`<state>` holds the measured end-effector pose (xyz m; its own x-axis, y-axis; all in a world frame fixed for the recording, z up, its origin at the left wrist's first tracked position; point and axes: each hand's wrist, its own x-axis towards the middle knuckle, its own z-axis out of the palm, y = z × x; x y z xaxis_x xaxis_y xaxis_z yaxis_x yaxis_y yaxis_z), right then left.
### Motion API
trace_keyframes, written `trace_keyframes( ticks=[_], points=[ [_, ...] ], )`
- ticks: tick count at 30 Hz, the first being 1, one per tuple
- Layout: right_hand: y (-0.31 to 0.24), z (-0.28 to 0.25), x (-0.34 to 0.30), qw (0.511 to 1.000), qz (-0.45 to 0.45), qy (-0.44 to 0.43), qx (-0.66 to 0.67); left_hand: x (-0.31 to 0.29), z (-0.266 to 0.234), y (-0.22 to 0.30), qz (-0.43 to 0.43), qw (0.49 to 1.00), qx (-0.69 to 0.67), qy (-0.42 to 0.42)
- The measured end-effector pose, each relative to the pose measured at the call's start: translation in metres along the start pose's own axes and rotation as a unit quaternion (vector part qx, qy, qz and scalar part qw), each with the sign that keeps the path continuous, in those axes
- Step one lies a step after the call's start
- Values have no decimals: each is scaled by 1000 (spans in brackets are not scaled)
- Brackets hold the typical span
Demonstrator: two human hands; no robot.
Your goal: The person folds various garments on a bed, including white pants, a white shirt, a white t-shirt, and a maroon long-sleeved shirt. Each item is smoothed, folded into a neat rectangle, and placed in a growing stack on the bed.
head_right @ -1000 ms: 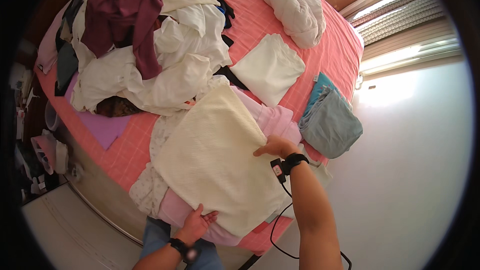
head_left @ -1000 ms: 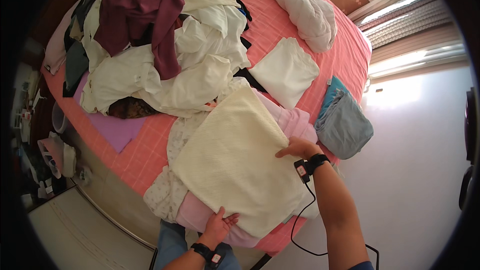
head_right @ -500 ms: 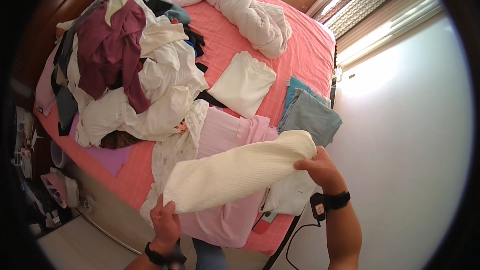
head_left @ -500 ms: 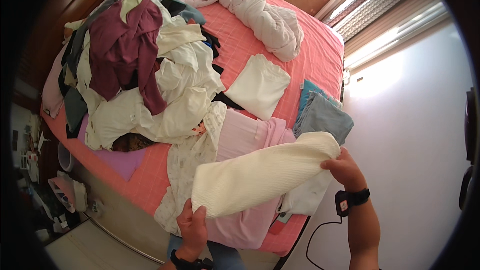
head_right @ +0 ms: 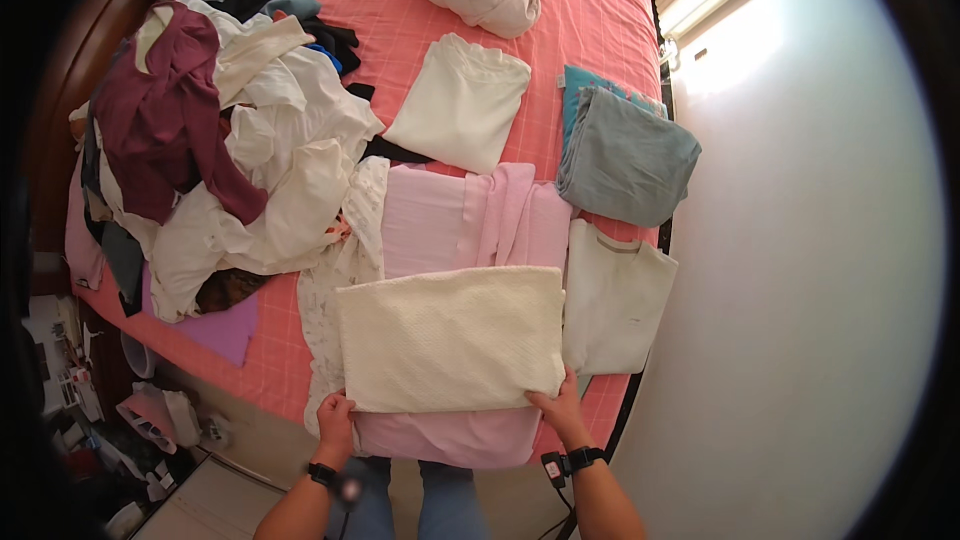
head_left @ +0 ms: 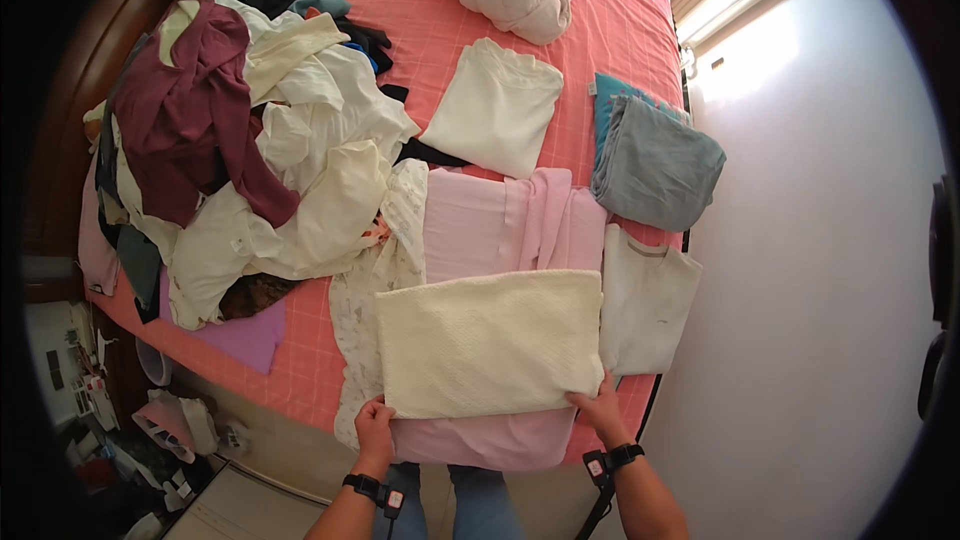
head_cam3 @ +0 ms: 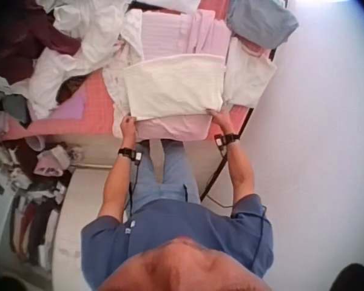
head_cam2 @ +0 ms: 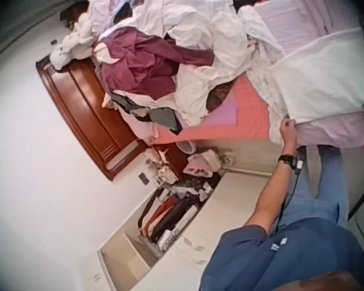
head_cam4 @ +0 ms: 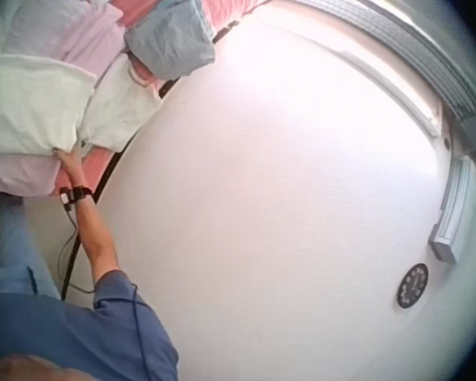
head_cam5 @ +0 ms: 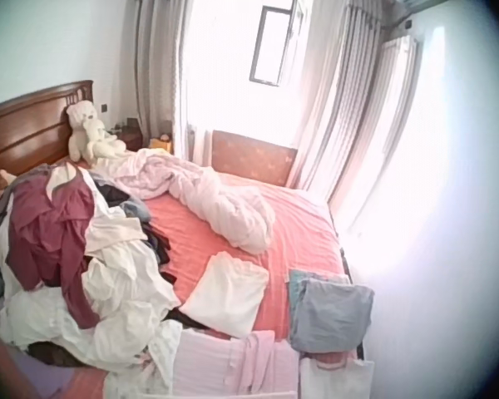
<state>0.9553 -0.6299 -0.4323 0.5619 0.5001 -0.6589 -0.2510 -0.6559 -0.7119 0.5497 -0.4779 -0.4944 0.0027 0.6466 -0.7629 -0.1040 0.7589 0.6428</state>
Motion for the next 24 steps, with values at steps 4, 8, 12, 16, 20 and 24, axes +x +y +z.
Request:
trace_keyframes(
  ticks=[4,8,12,16,20,24],
  points=[
    [-10,8,14,992,55,101,48,5,11,23,-43,999,0,14],
    [-11,13,32,970,58,192,-134,28,37,35,-8,992,105,63],
    [-14,30,30,981,105,156,-56,45,47,46,-38,986,162,-22],
    [-27,24,8,978,145,10,151,34,76,76,11,987,146,-70],
    [-47,-4,-50,924,148,-75,345,9,96,145,46,973,135,-180],
    [-48,-38,-121,858,98,-50,502,-8,169,207,46,914,233,-329]
  ],
)
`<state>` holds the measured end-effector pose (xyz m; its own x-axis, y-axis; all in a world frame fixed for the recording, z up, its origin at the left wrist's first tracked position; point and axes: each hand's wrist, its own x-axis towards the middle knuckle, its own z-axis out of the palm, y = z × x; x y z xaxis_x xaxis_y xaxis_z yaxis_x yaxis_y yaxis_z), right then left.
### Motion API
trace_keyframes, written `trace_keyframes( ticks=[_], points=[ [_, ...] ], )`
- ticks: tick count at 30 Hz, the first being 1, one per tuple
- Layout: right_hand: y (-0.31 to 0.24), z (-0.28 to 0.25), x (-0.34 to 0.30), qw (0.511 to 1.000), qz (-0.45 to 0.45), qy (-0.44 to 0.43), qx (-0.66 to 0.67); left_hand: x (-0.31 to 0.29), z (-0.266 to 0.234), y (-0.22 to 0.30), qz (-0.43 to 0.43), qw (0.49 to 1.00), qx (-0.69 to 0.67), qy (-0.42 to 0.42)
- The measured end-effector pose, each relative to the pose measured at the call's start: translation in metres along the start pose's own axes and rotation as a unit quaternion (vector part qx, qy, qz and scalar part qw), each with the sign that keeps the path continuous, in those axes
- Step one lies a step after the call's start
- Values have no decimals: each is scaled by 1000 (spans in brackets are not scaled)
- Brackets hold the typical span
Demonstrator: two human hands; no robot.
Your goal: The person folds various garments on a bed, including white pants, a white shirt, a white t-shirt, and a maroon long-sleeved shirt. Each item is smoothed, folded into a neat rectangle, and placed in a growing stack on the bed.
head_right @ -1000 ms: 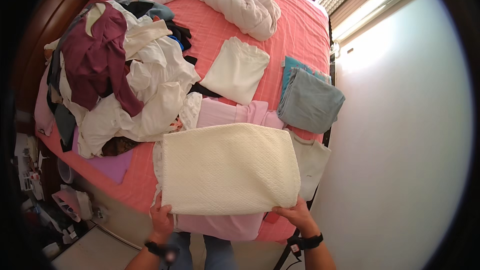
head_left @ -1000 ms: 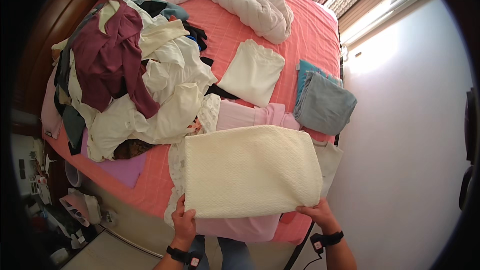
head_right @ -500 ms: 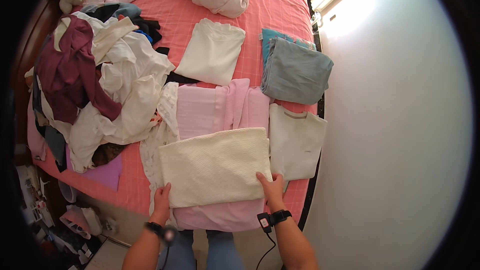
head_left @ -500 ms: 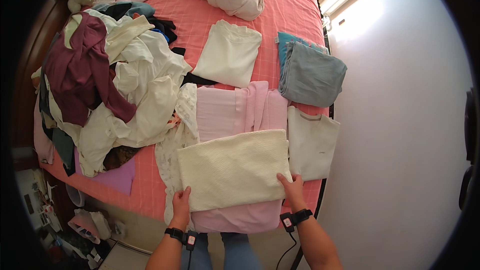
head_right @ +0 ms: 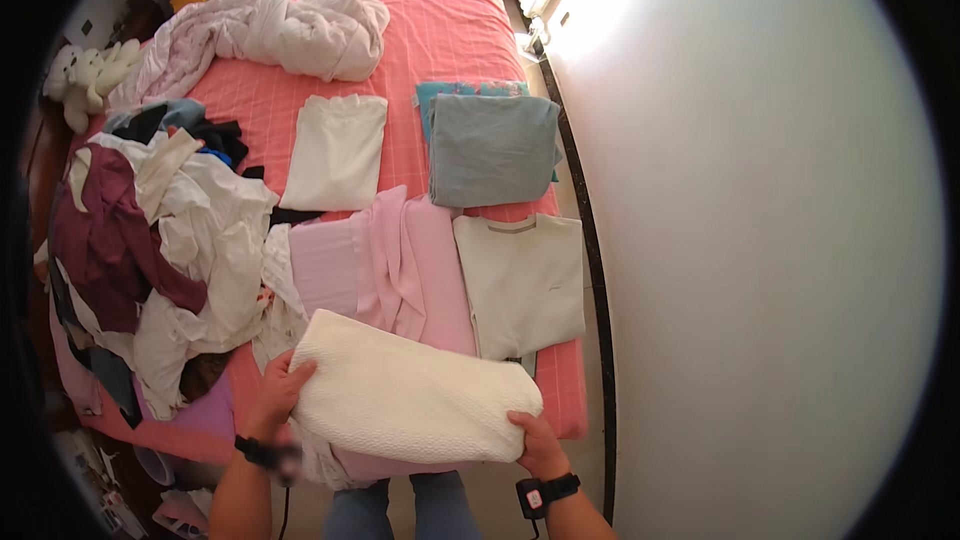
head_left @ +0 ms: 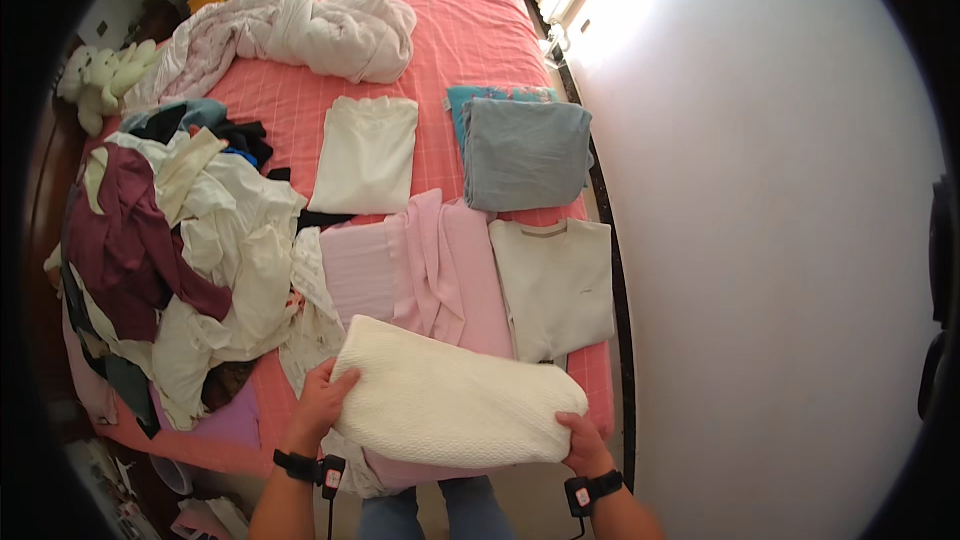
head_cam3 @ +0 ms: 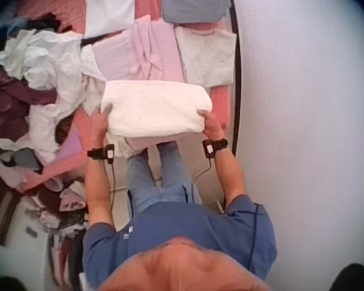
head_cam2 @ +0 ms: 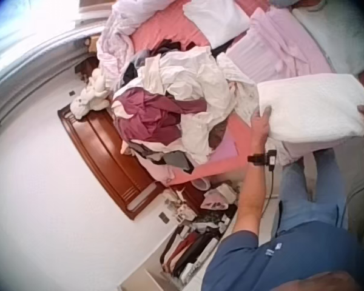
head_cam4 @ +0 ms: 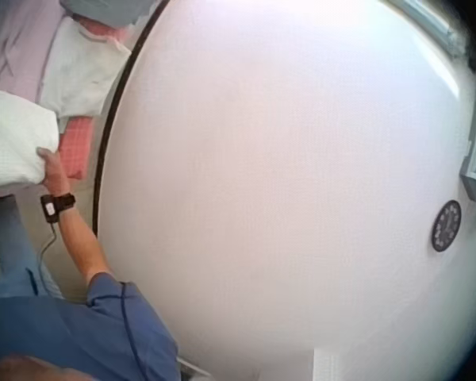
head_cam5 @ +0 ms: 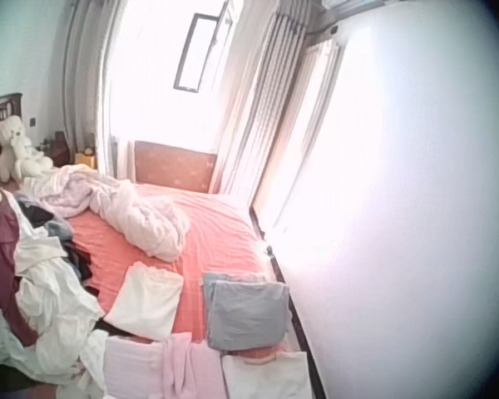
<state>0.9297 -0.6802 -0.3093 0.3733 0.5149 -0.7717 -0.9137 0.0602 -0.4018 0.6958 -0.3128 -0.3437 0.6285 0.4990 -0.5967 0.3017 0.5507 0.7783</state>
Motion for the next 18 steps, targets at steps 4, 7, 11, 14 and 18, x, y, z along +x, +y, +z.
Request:
trace_keyframes(
  ticks=[4,7,11,14,18],
  points=[
    [-23,-14,-37,988,-141,57,3,83,92,61,41,960,223,-166],
    [-27,-45,-42,958,-269,94,23,152,191,108,89,912,314,-248],
    [-28,-49,-20,951,-281,113,58,233,280,152,151,858,400,-285],
    [-19,-67,-2,961,-230,119,95,249,324,162,174,816,484,-264],
    [3,-75,-10,958,-237,126,103,243,319,136,186,762,555,-276]
  ],
)
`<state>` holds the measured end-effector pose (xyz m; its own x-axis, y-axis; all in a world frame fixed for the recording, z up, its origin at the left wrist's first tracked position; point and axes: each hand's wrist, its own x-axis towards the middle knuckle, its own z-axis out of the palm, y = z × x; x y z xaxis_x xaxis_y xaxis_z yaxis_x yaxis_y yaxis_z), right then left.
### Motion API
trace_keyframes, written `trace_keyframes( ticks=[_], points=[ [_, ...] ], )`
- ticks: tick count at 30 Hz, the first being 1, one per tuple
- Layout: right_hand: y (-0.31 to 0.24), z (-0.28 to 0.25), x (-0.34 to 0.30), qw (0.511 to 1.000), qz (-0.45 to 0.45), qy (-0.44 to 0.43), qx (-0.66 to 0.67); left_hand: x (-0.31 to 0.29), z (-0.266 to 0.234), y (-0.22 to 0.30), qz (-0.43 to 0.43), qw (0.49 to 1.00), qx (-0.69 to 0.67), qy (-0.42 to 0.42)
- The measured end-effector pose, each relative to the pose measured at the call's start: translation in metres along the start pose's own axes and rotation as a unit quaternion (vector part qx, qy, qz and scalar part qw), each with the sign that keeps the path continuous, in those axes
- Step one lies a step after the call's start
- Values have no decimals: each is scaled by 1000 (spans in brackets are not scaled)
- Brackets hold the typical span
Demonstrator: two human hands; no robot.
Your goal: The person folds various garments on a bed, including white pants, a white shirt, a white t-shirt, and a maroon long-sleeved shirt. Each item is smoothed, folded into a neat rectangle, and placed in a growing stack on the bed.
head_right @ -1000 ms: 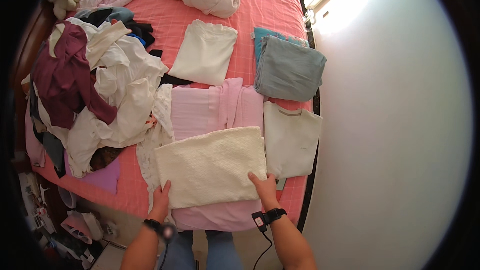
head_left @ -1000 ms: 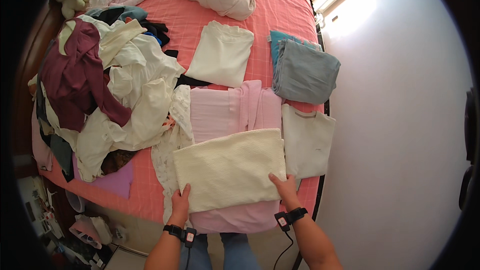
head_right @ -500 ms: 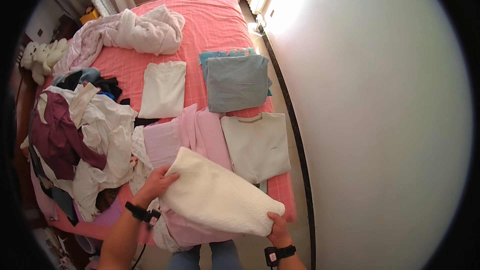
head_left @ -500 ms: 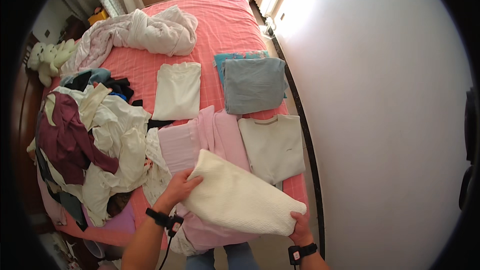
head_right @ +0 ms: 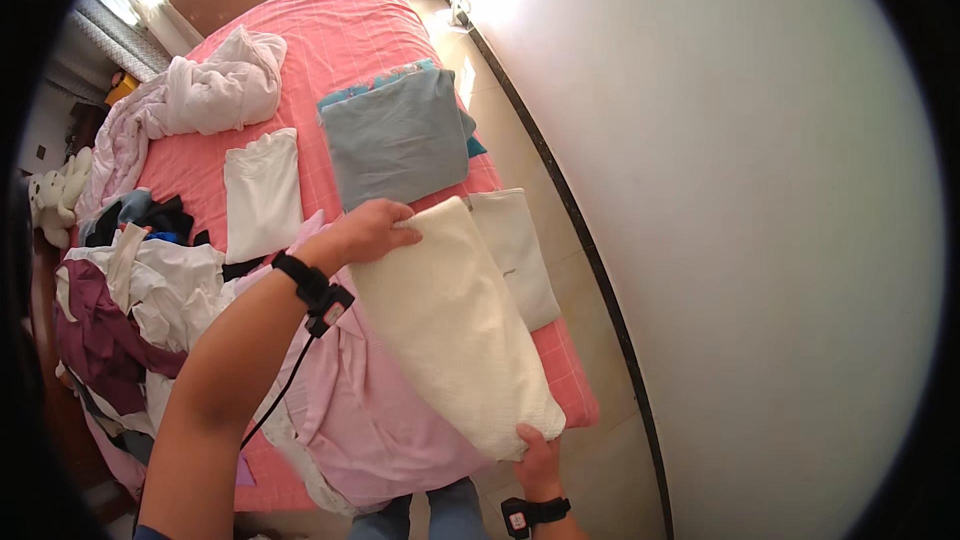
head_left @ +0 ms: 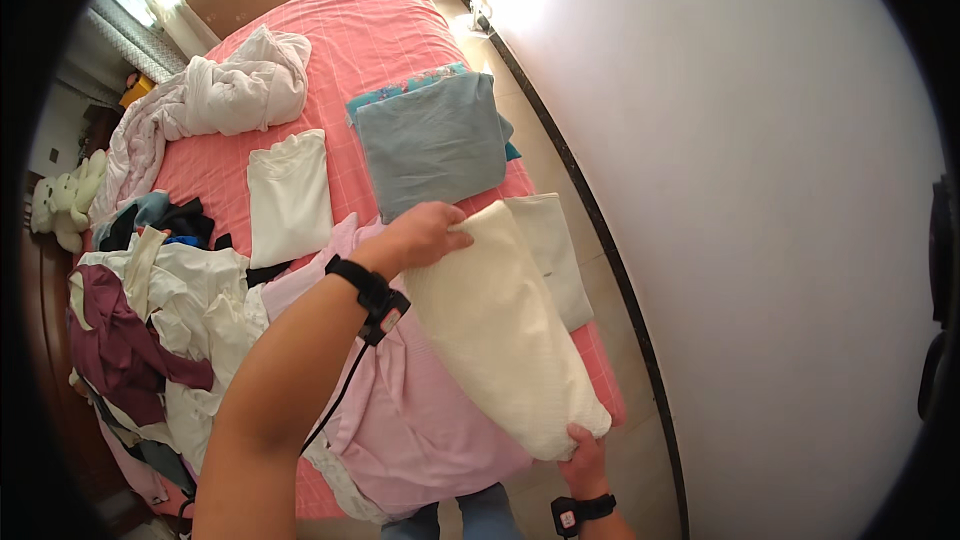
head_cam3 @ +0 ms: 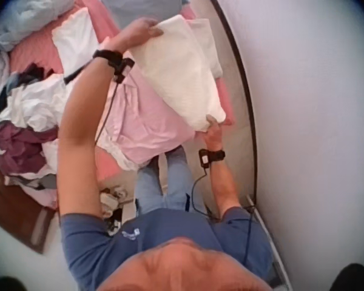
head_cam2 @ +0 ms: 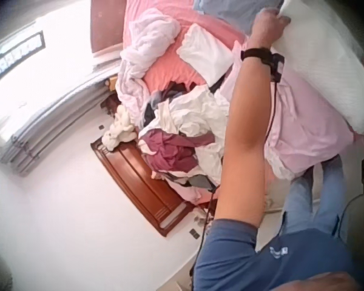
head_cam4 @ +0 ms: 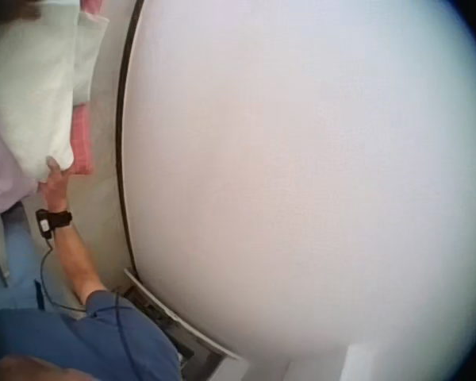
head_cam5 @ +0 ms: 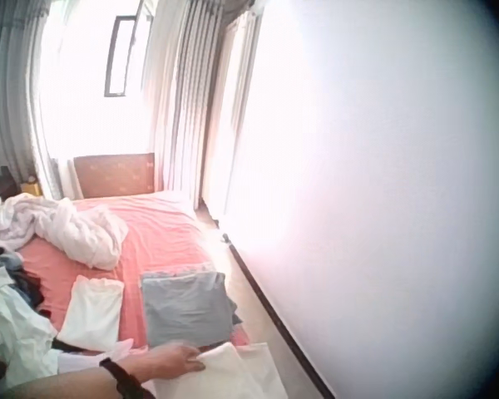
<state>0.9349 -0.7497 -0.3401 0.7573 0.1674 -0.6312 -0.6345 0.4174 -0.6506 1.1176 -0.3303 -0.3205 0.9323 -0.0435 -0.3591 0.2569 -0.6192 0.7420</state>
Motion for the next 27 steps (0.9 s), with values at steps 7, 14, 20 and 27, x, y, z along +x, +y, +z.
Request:
trace_keyframes(
  ticks=[7,14,20,27],
  points=[
    [23,-34,-86,967,87,-71,-227,-109,33,-30,-45,994,-40,-93],
    [69,-16,-104,947,109,-144,-265,-228,18,-102,-150,979,-135,-34],
    [87,8,-99,890,201,-166,-374,-352,25,-146,-222,944,-226,97],
    [134,76,-121,825,263,-268,-422,-554,101,-221,-330,860,-325,214]
  ],
)
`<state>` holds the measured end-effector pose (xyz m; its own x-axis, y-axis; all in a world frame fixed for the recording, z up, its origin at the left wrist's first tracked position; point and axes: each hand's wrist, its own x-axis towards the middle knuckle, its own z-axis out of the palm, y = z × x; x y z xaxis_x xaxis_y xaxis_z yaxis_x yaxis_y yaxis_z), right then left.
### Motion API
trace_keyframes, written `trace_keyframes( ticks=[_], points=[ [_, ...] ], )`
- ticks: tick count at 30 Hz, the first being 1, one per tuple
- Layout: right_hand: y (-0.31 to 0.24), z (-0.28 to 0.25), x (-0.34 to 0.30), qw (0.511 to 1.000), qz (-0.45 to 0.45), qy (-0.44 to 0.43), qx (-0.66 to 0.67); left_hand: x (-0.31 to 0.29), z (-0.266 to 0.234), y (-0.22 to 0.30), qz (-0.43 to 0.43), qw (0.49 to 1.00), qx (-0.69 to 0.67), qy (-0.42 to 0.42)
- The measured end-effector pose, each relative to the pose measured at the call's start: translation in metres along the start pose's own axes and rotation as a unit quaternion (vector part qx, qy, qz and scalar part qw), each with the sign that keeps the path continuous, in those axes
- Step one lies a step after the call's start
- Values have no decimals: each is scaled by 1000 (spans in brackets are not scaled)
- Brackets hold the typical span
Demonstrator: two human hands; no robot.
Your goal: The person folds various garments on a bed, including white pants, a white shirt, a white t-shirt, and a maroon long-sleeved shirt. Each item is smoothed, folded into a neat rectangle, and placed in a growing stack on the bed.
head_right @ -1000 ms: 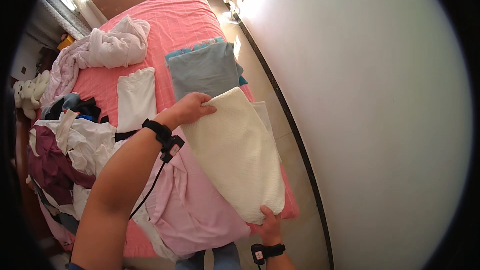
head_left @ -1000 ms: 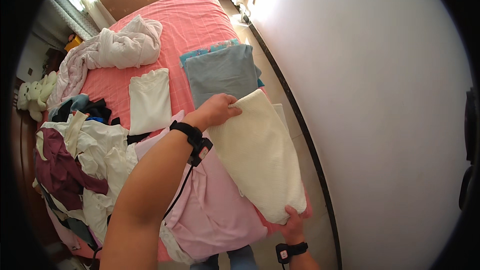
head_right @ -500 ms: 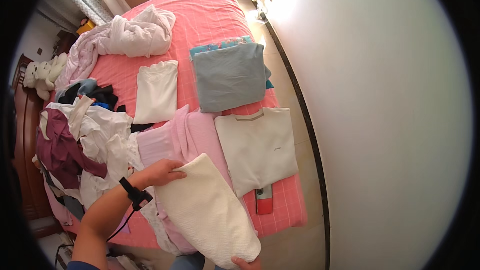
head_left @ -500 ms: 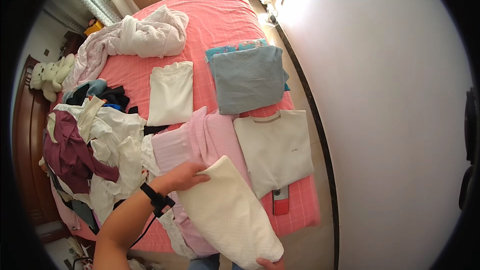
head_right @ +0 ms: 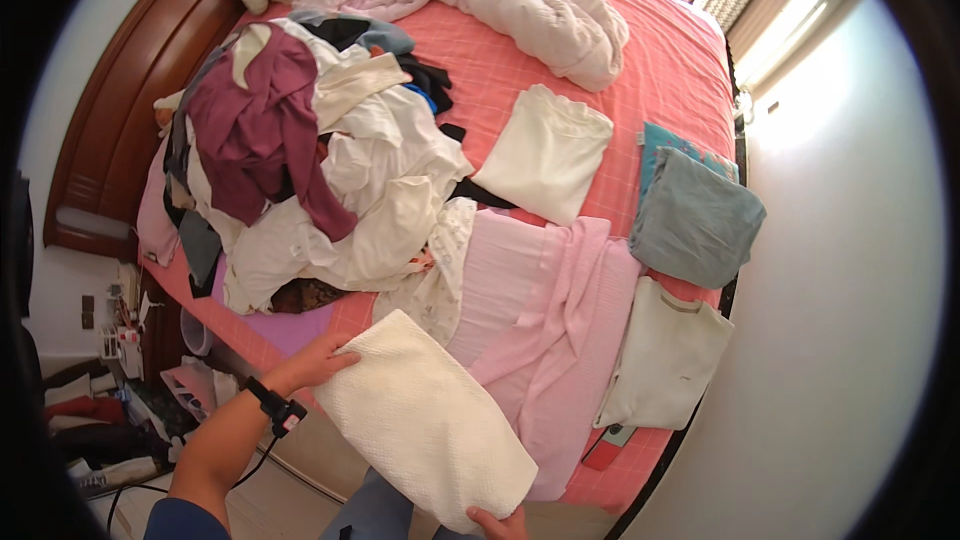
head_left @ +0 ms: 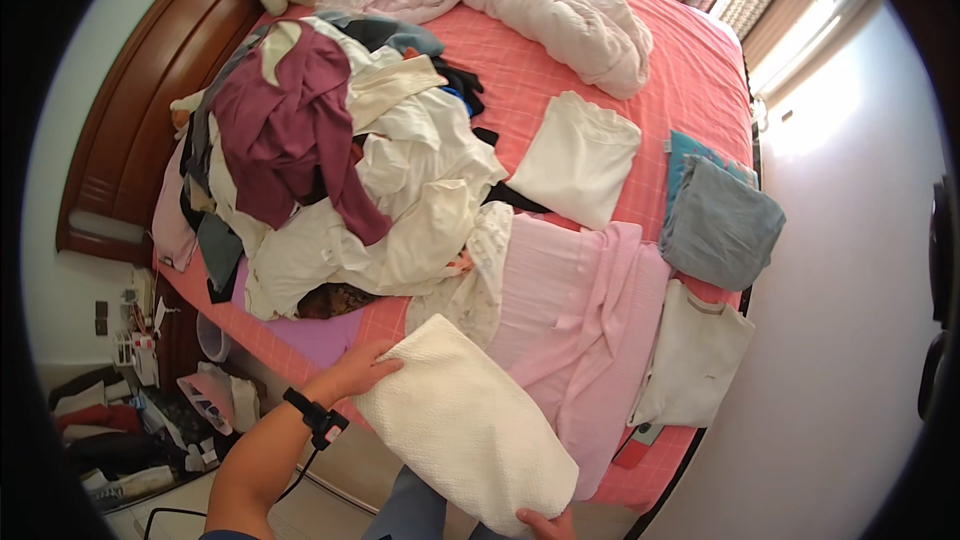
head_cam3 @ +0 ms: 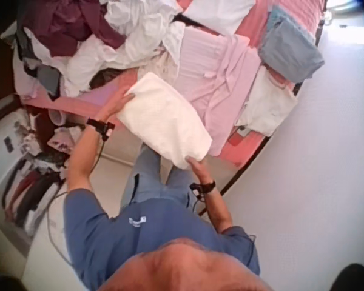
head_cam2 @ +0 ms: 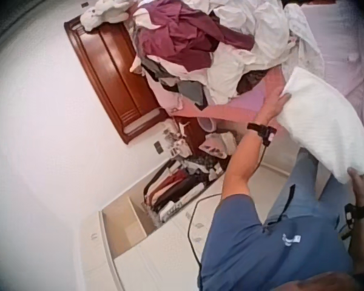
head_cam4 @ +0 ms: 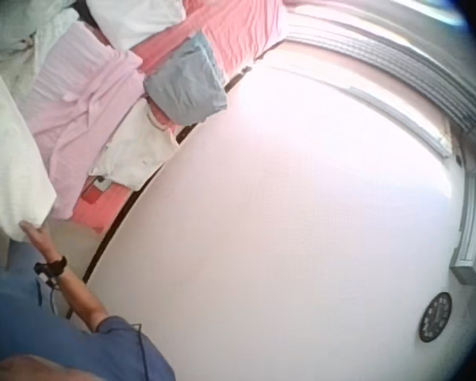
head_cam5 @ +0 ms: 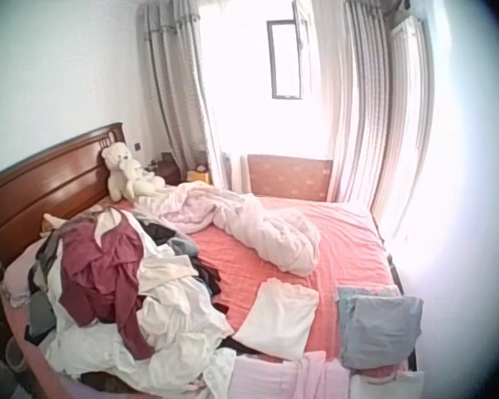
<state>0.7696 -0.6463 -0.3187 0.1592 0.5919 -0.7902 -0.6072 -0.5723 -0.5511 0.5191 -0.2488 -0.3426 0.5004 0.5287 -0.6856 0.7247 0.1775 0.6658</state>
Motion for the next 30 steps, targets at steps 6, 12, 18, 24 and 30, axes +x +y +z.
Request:
trace_keyframes(
  ticks=[6,12,18,24,30],
  points=[
    [6,55,55,995,15,-83,-50,-92,-23,-131,-86,973,-160,145],
    [-7,103,71,990,40,-86,-107,-147,2,-211,-110,929,-270,228],
    [-14,55,85,994,76,-26,-73,-106,17,-173,-68,919,-340,187],
    [-82,-11,80,995,-28,62,69,-19,27,-40,21,956,-277,95],
    [-174,-83,69,942,-229,113,220,141,44,157,203,979,-10,-27]
  ],
)
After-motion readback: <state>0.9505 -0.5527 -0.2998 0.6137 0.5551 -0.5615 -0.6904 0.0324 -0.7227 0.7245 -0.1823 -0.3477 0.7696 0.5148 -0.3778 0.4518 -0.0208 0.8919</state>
